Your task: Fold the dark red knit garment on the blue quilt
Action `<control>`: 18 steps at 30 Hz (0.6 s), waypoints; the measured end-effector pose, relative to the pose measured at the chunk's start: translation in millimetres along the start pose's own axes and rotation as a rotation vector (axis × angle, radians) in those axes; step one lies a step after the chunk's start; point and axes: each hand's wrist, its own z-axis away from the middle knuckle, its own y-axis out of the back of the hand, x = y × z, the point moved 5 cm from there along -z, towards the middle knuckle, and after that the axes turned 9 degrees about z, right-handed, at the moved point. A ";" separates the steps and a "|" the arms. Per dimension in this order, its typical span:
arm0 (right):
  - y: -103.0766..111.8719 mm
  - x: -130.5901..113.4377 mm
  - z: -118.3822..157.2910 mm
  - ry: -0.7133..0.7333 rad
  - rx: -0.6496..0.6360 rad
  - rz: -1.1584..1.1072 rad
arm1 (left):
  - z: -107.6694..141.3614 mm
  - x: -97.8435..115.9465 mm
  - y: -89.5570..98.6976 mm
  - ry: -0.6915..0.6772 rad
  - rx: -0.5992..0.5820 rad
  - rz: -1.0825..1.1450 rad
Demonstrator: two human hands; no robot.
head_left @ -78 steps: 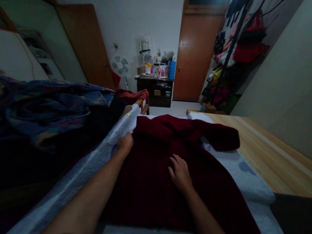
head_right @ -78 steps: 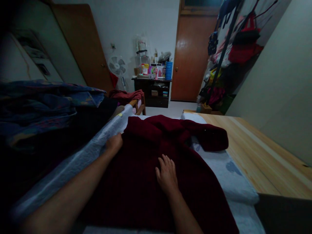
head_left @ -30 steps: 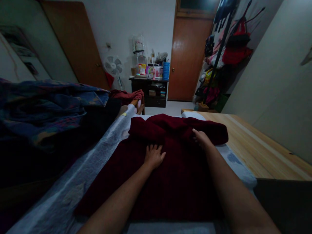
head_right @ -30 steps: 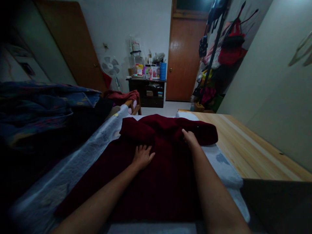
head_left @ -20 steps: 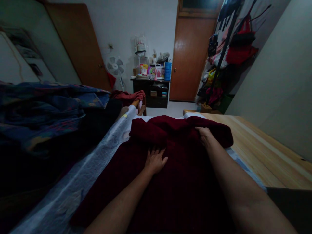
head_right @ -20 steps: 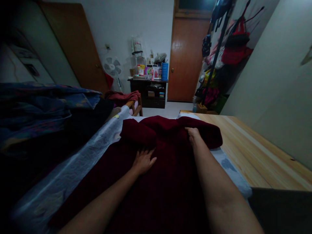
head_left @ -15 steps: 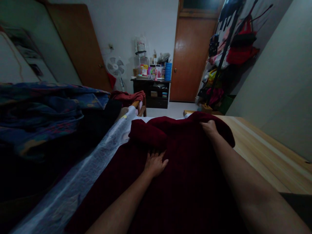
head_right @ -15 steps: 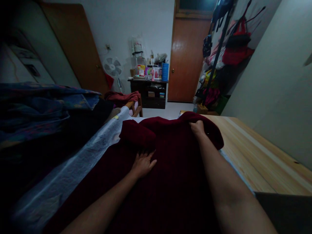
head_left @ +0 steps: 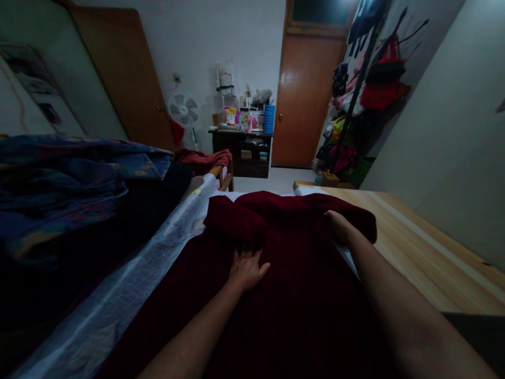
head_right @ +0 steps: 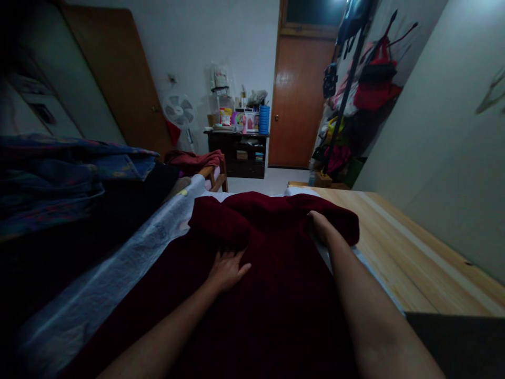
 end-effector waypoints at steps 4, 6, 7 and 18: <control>-0.3 0.6 6.5 0.011 0.013 0.058 | 1.2 0.7 0.5 0.011 -0.010 0.005; -0.7 -2.5 8.5 0.022 0.048 0.089 | 1.6 1.1 1.1 0.014 -0.003 0.005; -0.2 -5.3 9.1 0.034 0.074 0.105 | 1.6 1.3 1.3 0.015 0.003 0.006; 10.0 -18.2 4.2 0.161 0.461 0.929 | 1.0 0.3 0.1 -0.003 0.031 -0.012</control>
